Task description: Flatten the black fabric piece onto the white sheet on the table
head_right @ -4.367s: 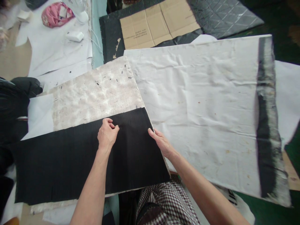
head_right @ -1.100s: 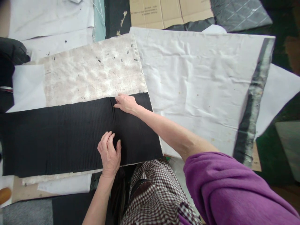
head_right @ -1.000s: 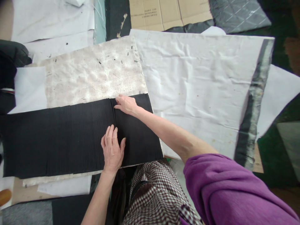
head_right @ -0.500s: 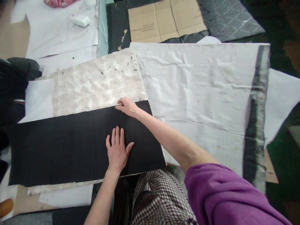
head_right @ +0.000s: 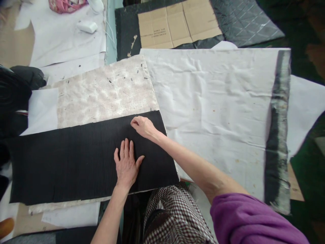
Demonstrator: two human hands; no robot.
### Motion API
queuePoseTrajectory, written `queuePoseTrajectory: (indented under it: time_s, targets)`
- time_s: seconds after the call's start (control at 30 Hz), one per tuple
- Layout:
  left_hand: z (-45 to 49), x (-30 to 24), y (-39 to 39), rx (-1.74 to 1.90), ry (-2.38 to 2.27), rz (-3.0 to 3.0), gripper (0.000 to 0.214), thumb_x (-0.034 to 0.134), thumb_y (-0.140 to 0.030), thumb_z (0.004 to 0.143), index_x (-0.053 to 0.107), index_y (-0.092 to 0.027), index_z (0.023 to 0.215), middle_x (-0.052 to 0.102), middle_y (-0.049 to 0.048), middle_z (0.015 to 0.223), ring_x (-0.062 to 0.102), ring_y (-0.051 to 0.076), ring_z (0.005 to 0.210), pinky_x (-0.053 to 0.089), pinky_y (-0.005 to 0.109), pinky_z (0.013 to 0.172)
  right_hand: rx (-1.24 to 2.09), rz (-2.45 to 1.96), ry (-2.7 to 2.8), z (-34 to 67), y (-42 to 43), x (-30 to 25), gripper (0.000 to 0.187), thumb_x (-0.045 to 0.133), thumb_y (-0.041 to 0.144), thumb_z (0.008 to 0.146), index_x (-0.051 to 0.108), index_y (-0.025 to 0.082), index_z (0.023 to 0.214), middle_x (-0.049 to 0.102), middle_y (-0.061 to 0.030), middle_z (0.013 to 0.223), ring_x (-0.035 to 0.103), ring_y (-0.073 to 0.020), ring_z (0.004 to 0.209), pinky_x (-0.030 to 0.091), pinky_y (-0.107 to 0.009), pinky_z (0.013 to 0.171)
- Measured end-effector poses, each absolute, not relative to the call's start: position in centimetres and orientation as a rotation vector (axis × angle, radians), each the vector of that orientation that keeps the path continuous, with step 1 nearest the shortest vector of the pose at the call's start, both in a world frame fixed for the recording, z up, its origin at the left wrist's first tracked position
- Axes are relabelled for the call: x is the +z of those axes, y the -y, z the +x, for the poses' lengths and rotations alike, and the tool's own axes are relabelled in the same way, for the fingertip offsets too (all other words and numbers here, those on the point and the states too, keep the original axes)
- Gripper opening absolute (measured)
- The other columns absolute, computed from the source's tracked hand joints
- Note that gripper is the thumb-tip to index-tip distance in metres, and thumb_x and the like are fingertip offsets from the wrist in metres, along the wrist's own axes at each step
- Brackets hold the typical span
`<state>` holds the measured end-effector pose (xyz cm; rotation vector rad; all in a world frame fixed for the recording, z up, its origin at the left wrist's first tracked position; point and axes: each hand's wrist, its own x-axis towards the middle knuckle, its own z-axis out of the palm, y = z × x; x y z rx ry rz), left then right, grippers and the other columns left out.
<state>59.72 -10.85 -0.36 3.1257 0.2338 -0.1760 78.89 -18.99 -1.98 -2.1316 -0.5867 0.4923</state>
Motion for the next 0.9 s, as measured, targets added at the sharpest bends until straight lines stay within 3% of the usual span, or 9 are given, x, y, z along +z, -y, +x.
queuePoseTrajectory:
  time_s: [0.13, 0.23, 0.43, 0.57, 0.7, 0.9]
  targets:
    - [59.7, -0.3, 10.8, -0.163, -0.234, 3.119, 0.072, 0.042, -0.052, 0.098, 0.025, -0.01, 0.153, 0.021, 0.0171, 0.162, 0.016, 0.032, 0.152, 0.022, 0.059, 0.12, 0.45, -2.228, 0.628, 78.3, 18.9, -1.8, 0.016, 0.055, 0.017, 0.095, 0.072, 0.019, 0.097, 0.066, -0.0034, 0.095, 0.062, -0.0164, 0.087, 0.043, -0.026, 0.077]
    - [59.7, -0.4, 10.8, -0.156, -0.231, 3.125, 0.072, 0.043, -0.052, 0.097, 0.025, -0.01, 0.153, 0.021, 0.0172, 0.162, 0.017, 0.032, 0.152, 0.022, 0.06, 0.12, 0.416, -2.301, 0.732, 77.6, 19.7, -1.5, 0.022, 0.05, 0.022, 0.099, 0.069, 0.021, 0.111, 0.064, -0.0053, 0.106, 0.061, -0.0176, 0.093, 0.043, -0.026, 0.077]
    - [59.7, -0.4, 10.8, -0.153, -0.253, 3.116, 0.071, 0.042, -0.052, 0.098, 0.026, -0.011, 0.153, 0.02, 0.0162, 0.163, 0.015, 0.031, 0.152, 0.02, 0.058, 0.121, 0.314, -2.448, 1.063, 76.4, 20.4, -0.9, 0.038, 0.041, 0.015, 0.1, 0.057, 0.026, 0.133, 0.058, -0.0076, 0.116, 0.058, -0.0182, 0.089, 0.036, -0.027, 0.059]
    - [59.7, -0.2, 10.8, -0.145, -0.246, 3.115, 0.069, 0.043, -0.049, 0.098, 0.026, -0.011, 0.153, 0.021, 0.0163, 0.162, 0.017, 0.031, 0.152, 0.021, 0.058, 0.121, 0.305, -2.484, 1.118, 76.9, 19.8, -0.5, 0.039, 0.042, 0.011, 0.098, 0.06, 0.026, 0.129, 0.058, -0.0078, 0.116, 0.058, -0.0184, 0.089, 0.034, -0.028, 0.057]
    - [59.7, -0.2, 10.8, -0.142, -0.249, 3.122, 0.07, 0.043, -0.051, 0.098, 0.027, -0.011, 0.153, 0.022, 0.0163, 0.162, 0.018, 0.031, 0.151, 0.023, 0.059, 0.121, 0.345, -2.409, 0.911, 78.2, 19.0, -0.7, 0.026, 0.047, 0.023, 0.1, 0.067, 0.025, 0.116, 0.062, -0.0064, 0.114, 0.061, -0.0191, 0.095, 0.041, -0.027, 0.068]
    - [59.7, -0.1, 10.8, -0.169, -0.249, 3.115, 0.07, 0.039, -0.052, 0.099, 0.025, -0.011, 0.154, 0.02, 0.0149, 0.163, 0.016, 0.031, 0.152, 0.021, 0.058, 0.121, 0.613, -2.187, 0.462, 79.6, 17.5, -1.3, 0.014, 0.064, 0.021, 0.087, 0.077, 0.025, 0.089, 0.072, -0.0022, 0.095, 0.065, -0.0207, 0.092, 0.046, -0.03, 0.081]
